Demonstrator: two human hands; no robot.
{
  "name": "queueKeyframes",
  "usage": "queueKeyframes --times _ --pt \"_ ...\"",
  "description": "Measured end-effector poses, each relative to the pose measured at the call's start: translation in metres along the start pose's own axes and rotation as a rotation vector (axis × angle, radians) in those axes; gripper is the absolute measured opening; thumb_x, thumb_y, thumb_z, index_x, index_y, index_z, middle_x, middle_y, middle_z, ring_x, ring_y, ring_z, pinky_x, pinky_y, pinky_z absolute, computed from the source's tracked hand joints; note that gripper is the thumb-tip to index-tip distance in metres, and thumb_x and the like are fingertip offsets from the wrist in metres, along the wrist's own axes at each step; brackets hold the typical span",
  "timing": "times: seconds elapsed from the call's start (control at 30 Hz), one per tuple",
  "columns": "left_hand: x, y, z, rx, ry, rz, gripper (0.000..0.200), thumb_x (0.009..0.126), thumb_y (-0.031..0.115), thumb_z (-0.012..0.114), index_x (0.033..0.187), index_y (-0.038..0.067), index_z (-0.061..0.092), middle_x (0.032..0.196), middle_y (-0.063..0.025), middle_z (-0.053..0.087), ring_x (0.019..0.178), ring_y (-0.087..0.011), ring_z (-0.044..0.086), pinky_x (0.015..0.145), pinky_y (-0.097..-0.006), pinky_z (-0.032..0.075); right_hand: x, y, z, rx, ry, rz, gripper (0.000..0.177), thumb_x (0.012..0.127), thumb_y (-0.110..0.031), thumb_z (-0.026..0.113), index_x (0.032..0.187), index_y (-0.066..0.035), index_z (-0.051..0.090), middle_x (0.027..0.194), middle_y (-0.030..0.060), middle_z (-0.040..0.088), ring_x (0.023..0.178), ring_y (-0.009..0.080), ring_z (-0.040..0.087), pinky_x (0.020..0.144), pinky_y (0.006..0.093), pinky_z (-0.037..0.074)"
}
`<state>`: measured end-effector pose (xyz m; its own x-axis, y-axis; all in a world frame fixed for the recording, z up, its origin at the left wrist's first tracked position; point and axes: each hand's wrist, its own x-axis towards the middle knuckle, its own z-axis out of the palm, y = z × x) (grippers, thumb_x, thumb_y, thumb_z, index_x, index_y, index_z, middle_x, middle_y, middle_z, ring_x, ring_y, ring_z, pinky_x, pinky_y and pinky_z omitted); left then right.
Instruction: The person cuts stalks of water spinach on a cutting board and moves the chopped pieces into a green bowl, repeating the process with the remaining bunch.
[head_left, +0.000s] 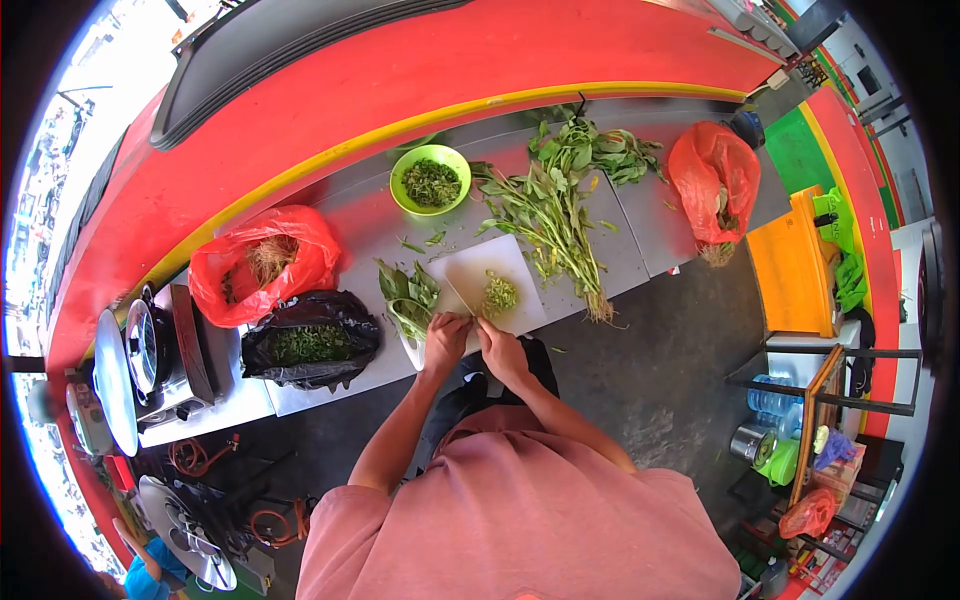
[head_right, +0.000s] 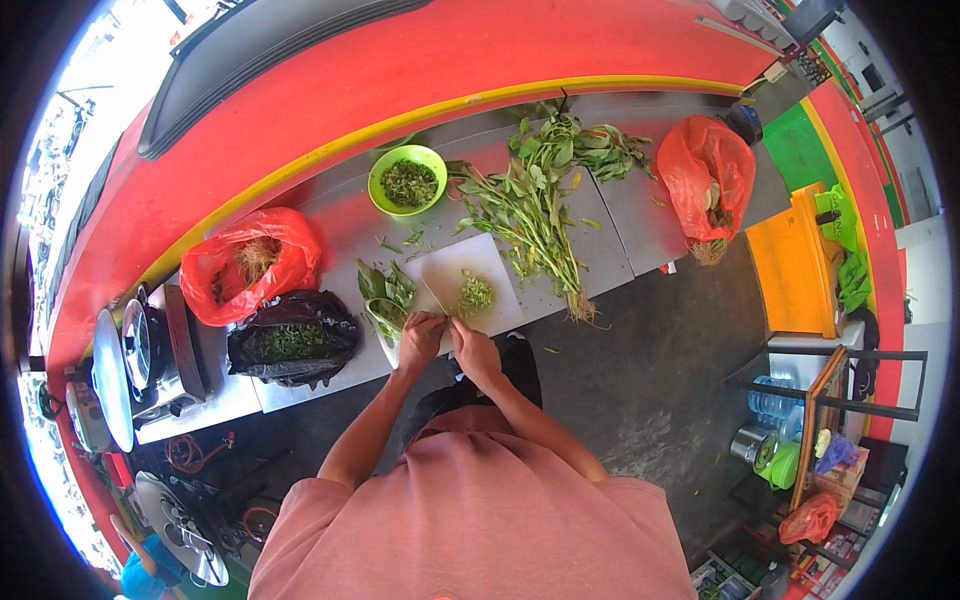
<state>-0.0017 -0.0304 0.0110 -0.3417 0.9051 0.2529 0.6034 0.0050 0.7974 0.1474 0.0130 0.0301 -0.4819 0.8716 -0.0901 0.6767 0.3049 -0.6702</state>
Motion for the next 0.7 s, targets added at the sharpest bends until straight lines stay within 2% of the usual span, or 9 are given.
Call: queueKeyframes --times 0.37,0.53,0.7 --pt "0.000 -0.009 0.004 0.005 0.002 -0.003 0.012 0.079 0.002 0.074 0.091 0.000 0.075 0.090 -0.0134 0.070 0.085 -0.0337 0.064 0.079 -0.0423 0.052 0.008 -0.007 -0.003 -0.038 -0.055 0.035 0.032 0.101 -0.030 0.056 0.126 -0.012 0.065 0.087 0.0238 0.071 0.078 0.0439 0.069 0.066 0.0519 0.056" --pt "-0.002 -0.005 0.002 0.001 0.013 -0.015 0.012 0.079 0.001 0.075 0.091 0.000 0.076 0.090 -0.0134 0.070 0.085 -0.0336 0.064 0.079 -0.0421 0.052 -0.004 0.004 0.004 0.003 0.040 -0.040 0.032 0.101 -0.031 0.056 0.125 -0.013 0.067 0.084 0.0230 0.071 0.077 0.0440 0.069 0.066 0.0526 0.055" --pt "0.001 -0.007 0.003 0.003 0.006 -0.005 0.013 0.078 0.003 0.076 0.091 0.001 0.076 0.090 -0.0139 0.070 0.085 -0.0336 0.064 0.079 -0.0423 0.052 0.014 -0.002 0.008 -0.047 -0.010 -0.003 0.031 0.101 -0.030 0.056 0.124 -0.012 0.067 0.085 0.0233 0.071 0.077 0.0438 0.069 0.066 0.0516 0.056"
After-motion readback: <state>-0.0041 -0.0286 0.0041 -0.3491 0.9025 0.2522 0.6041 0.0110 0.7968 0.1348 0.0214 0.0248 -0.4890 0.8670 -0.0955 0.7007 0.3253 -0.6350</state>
